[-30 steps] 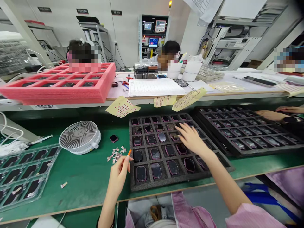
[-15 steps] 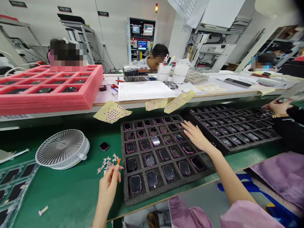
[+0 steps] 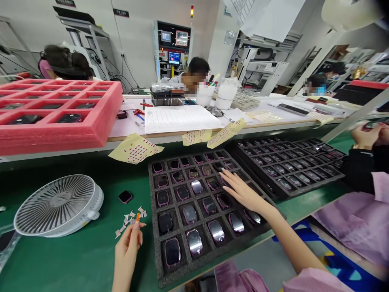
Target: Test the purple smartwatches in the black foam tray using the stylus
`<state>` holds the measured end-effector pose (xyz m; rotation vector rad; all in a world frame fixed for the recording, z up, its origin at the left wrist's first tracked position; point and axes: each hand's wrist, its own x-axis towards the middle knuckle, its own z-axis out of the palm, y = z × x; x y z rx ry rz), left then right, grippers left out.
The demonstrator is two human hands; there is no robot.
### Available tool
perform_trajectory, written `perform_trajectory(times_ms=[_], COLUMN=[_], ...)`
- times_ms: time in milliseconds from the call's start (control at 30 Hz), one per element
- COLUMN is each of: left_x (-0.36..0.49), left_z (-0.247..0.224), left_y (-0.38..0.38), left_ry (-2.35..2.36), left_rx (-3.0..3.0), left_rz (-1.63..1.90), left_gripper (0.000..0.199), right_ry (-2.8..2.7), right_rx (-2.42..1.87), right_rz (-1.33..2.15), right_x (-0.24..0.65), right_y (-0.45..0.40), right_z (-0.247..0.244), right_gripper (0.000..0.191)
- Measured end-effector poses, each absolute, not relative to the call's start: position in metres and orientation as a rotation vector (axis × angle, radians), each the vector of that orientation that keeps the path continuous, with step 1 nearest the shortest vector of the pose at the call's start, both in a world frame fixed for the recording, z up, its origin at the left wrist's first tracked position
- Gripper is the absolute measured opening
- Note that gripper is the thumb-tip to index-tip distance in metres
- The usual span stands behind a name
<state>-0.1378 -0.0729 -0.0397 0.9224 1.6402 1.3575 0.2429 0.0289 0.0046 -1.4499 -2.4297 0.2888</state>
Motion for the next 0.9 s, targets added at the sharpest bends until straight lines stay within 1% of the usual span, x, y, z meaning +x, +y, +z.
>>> perform_trajectory(times_ms=[167,267,467,633,733,900], left_x=[-0.146,-0.149,-0.151,-0.15,-0.15,-0.148], left_z=[-0.046,-0.053,-0.067,-0.062,-0.063,-0.059], left_y=[-0.071,-0.072,-0.073,-0.074,-0.074,-0.072], left_ry=[1.645,1.662,1.676,1.664,1.694,1.71], left_rx=[0.898,0.921,0.972,1.021,1.029,1.049], left_rz=[1.33,1.305,1.31,1.278,1.28,1.249], left_gripper=[0.066,0.068,0.061,0.063,0.064,0.066], right_ry=[-2.602,-2.656,-2.664,-2.649,-2.582,-2.354], right_rx=[-1.19,-1.147,-1.125,-1.234,-1.327,-1.409], right_rz=[0.26,0.326,0.439,0.466,0.406,0.182], right_x=[0.181,0.163,0.169,0.178,0.183,0.191], right_y=[0.039,0.042,0.025,-0.014,-0.047,-0.087], right_z=[0.012,0.005,-0.003,0.001,-0.005,-0.023], right_gripper=[0.056,0.058,0.06,0.057,0.054,0.047])
